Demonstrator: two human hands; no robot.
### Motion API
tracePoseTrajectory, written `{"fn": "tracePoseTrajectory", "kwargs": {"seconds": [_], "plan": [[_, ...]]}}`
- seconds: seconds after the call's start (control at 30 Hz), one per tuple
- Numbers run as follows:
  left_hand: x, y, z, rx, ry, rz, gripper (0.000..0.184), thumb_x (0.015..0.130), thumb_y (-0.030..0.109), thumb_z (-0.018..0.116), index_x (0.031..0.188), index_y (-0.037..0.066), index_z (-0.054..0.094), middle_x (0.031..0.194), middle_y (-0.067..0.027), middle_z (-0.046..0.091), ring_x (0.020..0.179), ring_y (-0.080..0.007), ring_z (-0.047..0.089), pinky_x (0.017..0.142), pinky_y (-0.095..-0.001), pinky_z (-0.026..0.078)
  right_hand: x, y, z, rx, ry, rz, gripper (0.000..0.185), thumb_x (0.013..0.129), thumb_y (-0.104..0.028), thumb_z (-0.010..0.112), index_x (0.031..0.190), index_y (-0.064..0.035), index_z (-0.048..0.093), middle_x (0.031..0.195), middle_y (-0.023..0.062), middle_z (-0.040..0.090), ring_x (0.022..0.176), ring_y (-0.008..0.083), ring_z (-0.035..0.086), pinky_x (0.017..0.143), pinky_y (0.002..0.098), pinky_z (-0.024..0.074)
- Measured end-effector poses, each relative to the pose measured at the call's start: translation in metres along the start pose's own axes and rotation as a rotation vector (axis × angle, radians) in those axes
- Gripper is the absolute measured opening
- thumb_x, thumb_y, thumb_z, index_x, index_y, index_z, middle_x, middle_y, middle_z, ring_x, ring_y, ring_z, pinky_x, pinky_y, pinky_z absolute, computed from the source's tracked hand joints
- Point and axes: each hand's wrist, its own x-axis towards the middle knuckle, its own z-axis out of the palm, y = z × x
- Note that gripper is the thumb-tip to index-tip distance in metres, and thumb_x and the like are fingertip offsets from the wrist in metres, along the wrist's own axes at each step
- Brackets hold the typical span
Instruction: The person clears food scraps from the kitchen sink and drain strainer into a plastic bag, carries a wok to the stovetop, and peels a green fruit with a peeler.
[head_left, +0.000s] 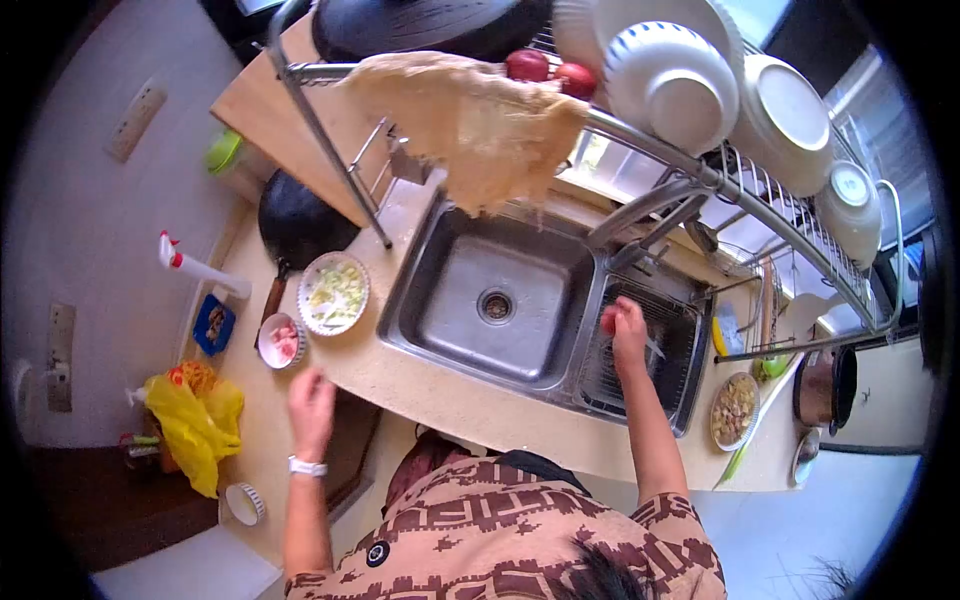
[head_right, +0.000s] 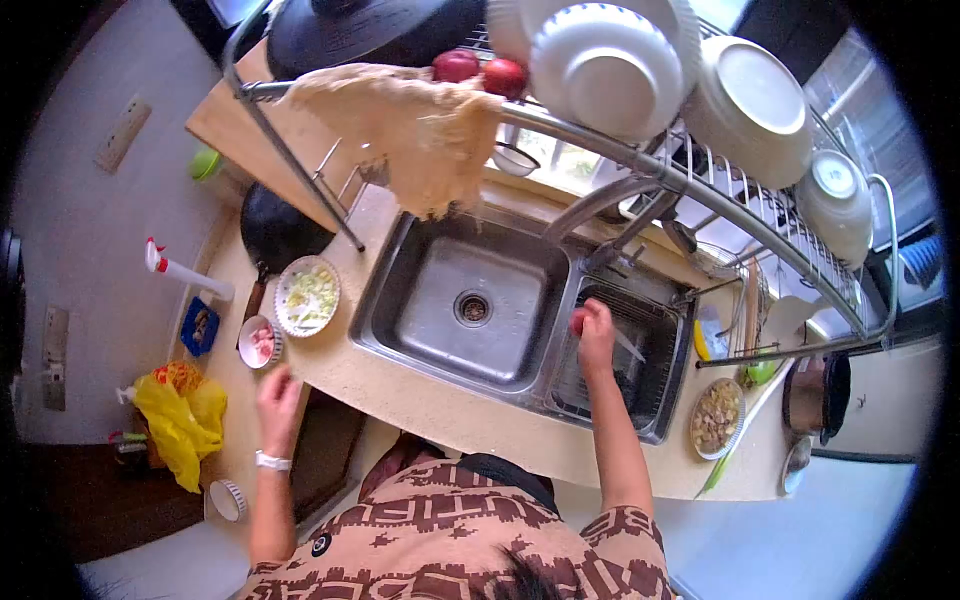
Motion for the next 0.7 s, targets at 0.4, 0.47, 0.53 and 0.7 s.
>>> {"fn": "tracePoseTrajectory", "kwargs": {"seconds": [0.4, 0.47, 0.53, 0.7], "plan": [[0.119, 0.184, 0.284, -1.442, -0.799, -0.718, 0.032, 0.099, 0.033, 0.051, 0.1, 0.003, 0.063, 0.1, -0.0115, 0.067, 0.092, -0.0219, 0.064, 0.085, -0.0355, 0.053, 0.182, -0.019, -0.059, -0.859, 0.43, -0.09, 0.039, 0.095, -0.035, 0.045, 0.114, -0.0063, 0.062, 0.106, 0.0253, 0.063, 0.097, 0.0421, 0.061, 0.084, 0.0502, 0.0467], [0.128, 0.207, 0.311, -1.53, -0.842, -0.807, 0.032, 0.099, 0.034, 0.049, 0.103, 0.004, 0.062, 0.101, -0.0094, 0.066, 0.094, -0.0216, 0.063, 0.087, -0.035, 0.052, 0.183, -0.023, -0.061, -0.838, 0.469, -0.071, 0.036, 0.095, -0.034, 0.045, 0.11, -0.0065, 0.063, 0.103, 0.0248, 0.064, 0.097, 0.0412, 0.061, 0.083, 0.0498, 0.0471], [0.133, 0.22, 0.329, -1.552, -0.864, -0.821, 0.03, 0.099, 0.033, 0.05, 0.104, 0.005, 0.062, 0.101, -0.0084, 0.066, 0.095, -0.0211, 0.063, 0.088, -0.0367, 0.052, 0.192, -0.016, -0.063, -0.816, 0.495, -0.056, 0.034, 0.094, -0.032, 0.045, 0.107, -0.0067, 0.064, 0.1, 0.0242, 0.065, 0.097, 0.0402, 0.062, 0.082, 0.0494, 0.0475], [0.13, 0.247, 0.343, -1.559, -0.846, -0.871, 0.026, 0.098, 0.032, 0.052, 0.105, 0.008, 0.06, 0.101, -0.0069, 0.065, 0.099, -0.021, 0.061, 0.087, -0.0422, 0.053, 0.207, 0.026, -0.064, -0.513, 0.723, -0.138, 0.035, 0.093, -0.034, 0.051, 0.097, -0.0019, 0.064, 0.079, 0.0122, 0.064, 0.073, 0.0261, 0.063, 0.064, 0.0407, 0.049]]}}
